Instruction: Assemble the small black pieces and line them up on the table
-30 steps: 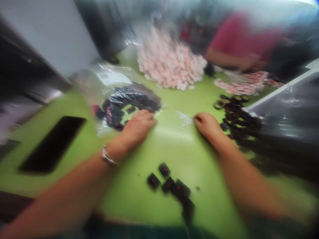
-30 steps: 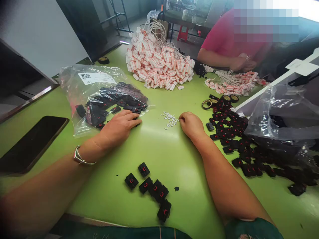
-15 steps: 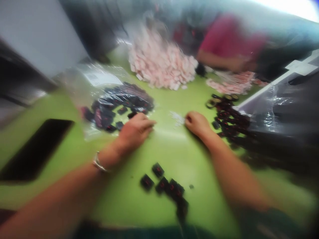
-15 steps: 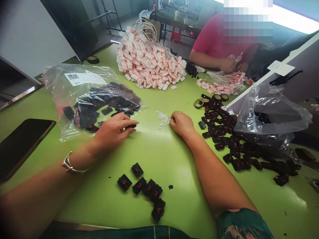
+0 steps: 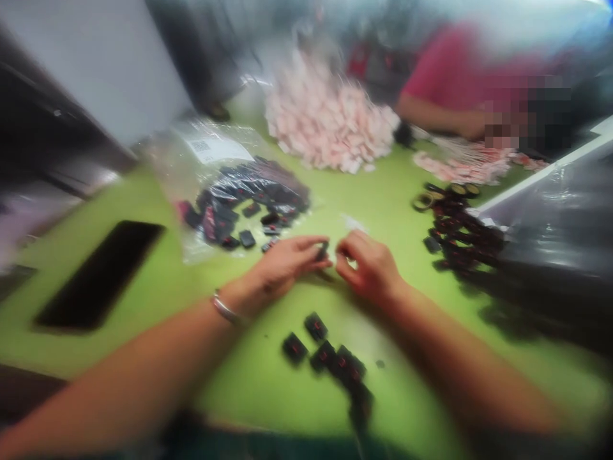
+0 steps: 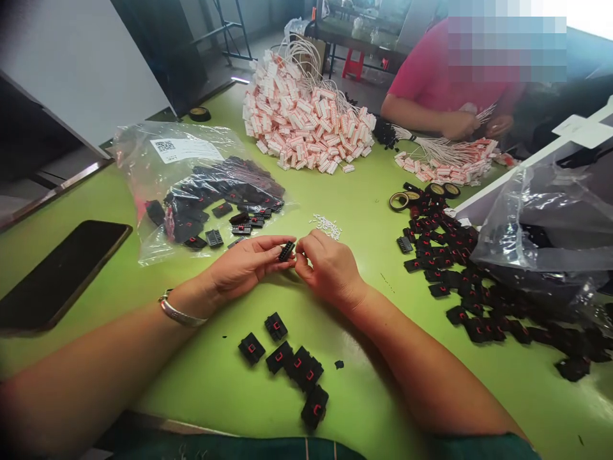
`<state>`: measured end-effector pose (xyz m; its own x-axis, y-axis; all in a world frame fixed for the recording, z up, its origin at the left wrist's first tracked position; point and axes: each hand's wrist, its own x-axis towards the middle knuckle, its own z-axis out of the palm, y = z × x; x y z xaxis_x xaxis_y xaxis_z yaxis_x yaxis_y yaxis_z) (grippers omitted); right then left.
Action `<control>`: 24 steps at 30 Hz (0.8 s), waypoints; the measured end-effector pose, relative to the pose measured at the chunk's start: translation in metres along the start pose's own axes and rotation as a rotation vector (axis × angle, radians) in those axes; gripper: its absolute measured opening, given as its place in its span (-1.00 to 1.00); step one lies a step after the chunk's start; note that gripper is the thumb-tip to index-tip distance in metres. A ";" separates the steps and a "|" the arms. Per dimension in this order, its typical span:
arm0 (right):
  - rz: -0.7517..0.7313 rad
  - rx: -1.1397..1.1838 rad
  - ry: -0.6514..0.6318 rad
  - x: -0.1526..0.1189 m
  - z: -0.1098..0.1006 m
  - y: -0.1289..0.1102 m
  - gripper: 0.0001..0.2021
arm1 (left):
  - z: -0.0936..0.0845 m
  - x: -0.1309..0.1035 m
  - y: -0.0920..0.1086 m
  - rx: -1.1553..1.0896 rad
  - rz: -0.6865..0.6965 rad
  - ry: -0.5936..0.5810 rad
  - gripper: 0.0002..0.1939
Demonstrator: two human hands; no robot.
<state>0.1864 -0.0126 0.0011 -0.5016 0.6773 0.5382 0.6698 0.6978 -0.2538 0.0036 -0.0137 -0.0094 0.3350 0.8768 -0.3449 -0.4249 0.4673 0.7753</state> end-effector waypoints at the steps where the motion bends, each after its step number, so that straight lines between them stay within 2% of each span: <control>1: -0.004 -0.017 -0.002 0.000 0.000 0.000 -0.89 | 0.000 0.000 -0.001 0.007 0.000 -0.010 -0.62; 8: -0.057 -0.174 -0.051 -0.001 0.000 -0.003 -0.82 | 0.001 -0.002 -0.003 0.017 -0.001 -0.052 -0.57; 16: -0.111 -0.322 -0.045 -0.004 0.002 -0.005 -0.83 | -0.001 0.000 -0.006 0.039 0.020 -0.065 -0.52; 24: -0.044 -0.305 -0.006 -0.006 0.006 -0.008 -0.82 | 0.000 -0.002 -0.005 0.068 0.060 -0.071 -0.56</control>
<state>0.1807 -0.0210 -0.0049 -0.5363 0.6500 0.5384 0.7804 0.6249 0.0229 0.0054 -0.0176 -0.0129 0.3702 0.8917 -0.2603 -0.3888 0.4033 0.8284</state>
